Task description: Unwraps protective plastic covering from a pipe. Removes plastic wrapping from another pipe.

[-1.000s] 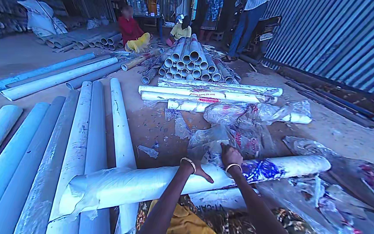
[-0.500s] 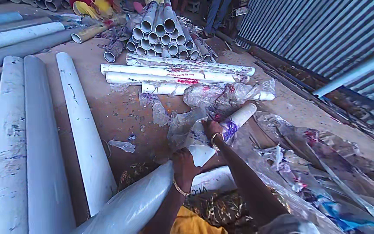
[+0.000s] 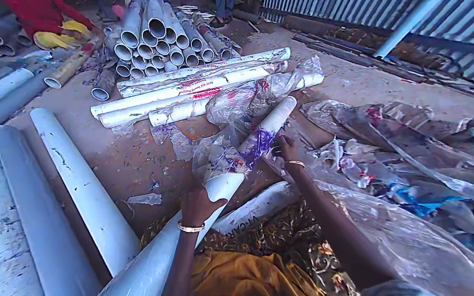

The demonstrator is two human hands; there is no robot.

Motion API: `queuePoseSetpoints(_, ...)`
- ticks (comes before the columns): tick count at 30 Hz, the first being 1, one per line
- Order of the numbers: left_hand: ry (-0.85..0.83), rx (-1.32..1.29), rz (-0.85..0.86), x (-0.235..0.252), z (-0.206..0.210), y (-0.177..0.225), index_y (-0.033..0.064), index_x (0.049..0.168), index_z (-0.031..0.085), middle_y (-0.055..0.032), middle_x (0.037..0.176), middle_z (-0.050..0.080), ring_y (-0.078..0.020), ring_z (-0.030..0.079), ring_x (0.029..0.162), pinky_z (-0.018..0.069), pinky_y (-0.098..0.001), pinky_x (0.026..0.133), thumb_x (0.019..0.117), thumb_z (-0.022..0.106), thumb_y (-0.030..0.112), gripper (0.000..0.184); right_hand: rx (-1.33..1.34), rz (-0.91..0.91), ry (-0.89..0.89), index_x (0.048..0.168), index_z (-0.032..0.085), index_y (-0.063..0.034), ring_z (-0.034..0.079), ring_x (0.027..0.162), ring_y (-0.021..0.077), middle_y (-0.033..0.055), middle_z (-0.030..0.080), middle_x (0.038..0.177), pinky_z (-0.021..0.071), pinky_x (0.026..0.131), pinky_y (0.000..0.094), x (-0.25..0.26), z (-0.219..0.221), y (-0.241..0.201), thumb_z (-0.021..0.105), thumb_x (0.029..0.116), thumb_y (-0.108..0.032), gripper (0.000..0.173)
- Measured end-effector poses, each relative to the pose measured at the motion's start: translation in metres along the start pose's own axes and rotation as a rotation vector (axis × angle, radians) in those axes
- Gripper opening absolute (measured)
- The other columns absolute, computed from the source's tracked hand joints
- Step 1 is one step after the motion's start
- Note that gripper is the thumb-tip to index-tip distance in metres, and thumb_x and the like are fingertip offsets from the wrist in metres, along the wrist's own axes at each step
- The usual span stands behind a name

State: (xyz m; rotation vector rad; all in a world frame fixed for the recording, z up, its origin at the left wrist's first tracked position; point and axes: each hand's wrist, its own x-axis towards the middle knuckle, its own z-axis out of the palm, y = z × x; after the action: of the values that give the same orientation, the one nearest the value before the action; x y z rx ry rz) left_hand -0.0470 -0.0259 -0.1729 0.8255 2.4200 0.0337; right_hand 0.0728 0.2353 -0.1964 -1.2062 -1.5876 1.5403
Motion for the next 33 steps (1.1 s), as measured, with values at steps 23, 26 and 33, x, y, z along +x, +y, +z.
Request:
queuePoseSetpoints(23,0.250,0.240,0.492,-0.003,0.037,0.144,-0.0086,0.135,0.060,-0.0270,0.134,0.064,-0.0421,0.062,0.125,0.0452,-0.0561,0.107,0.0963,0.070,0.034,0.059,0.497,0.590,-0.049,0.145,0.037,0.0065,0.062,0.112,0.0304,0.0275,0.060,0.126,0.0498,0.097,0.0453,-0.112,-0.008,0.103,0.079,0.0917,-0.025,0.075)
queuePoseSetpoints(26,0.294,0.204,0.822,0.047,0.048,0.166,-0.0111,0.144,0.050,-0.0289,0.149,0.052,-0.0443,0.047,0.141,0.0274,-0.0565,0.122,0.0974,0.067,0.025,0.061,0.448,0.594,-0.071,0.146,0.036,0.0069,0.060,0.117,0.0324,0.0288,0.058,0.130,0.0475,0.101,0.0467,-0.110,-0.006,0.105,0.079,0.0912,-0.025,0.077)
queuePoseSetpoints(33,0.127,0.441,0.732,0.076,0.046,0.198,-0.0135,0.111,0.070,-0.0305,0.118,0.068,-0.0460,0.059,0.123,0.0414,-0.0556,0.107,0.1058,0.055,0.025,0.041,0.574,0.631,-0.012,0.150,0.037,0.0053,0.050,0.131,0.0348,0.0289,0.048,0.145,0.0394,0.108,0.0489,-0.116,-0.024,0.085,0.050,0.1081,-0.026,0.054)
